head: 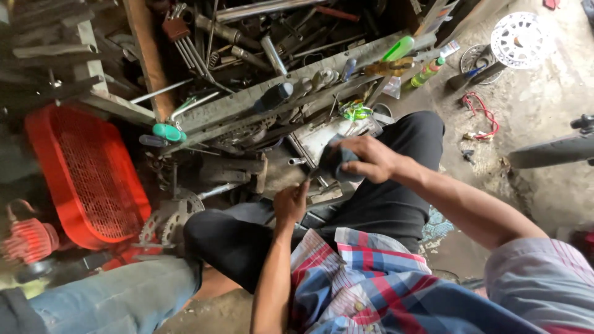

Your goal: The person sits on the floor and cleans a long metal rod using a dark cloth. They wipe the rod repeatedly, then place it on a nearby shelf. The person then picks up a smaller metal tool and cleans it with the same cloth.

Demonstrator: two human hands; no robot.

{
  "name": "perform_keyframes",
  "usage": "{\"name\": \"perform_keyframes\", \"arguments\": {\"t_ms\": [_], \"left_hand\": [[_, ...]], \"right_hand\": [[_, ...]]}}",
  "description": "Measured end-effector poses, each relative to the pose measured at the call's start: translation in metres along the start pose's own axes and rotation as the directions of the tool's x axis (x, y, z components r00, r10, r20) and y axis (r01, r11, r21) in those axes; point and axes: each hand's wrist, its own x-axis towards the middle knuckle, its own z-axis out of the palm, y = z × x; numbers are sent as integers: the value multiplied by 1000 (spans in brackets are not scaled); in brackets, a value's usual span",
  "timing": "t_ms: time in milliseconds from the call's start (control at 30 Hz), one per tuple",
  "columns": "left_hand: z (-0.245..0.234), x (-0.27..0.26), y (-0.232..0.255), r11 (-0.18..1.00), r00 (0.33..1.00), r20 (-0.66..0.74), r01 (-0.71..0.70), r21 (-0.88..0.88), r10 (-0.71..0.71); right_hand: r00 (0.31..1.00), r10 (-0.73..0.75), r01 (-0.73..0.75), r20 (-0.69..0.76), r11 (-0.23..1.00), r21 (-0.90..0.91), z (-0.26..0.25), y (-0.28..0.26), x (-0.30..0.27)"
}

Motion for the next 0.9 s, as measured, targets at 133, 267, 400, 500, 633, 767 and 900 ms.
{"name": "perform_keyframes", "arguments": {"t_ms": [133, 267, 400, 500, 633, 767, 900], "left_hand": [[4, 0, -16, 986, 985, 37, 167, 6, -167], [3, -6, -23, 999, 989, 147, 37, -40, -31], [-5, -4, -11, 994, 982, 188, 13, -108, 7], [-11, -3, 2, 978, 974, 214, 106, -178, -67], [-5, -2, -6, 974, 976, 211, 102, -201, -58], [4, -2, -41, 965, 991, 134, 28, -261, 8], [-1, -1, -32, 970, 985, 166, 5, -242, 36]], "right_hand": [[994, -110, 109, 3, 988, 108, 7, -5, 10], [996, -70, 74, -55, 995, 66, 19, 22, 5], [995, -76, 83, -70, 991, 107, 18, -1, 11], [990, 50, -17, -131, 970, 241, 39, 45, -21], [924, 238, -44, -299, 844, 534, 40, 65, -36], [650, 559, 167, -514, 555, 815, 29, 91, -50], [839, 232, -223, -491, 972, 78, 28, 64, -42]]}}
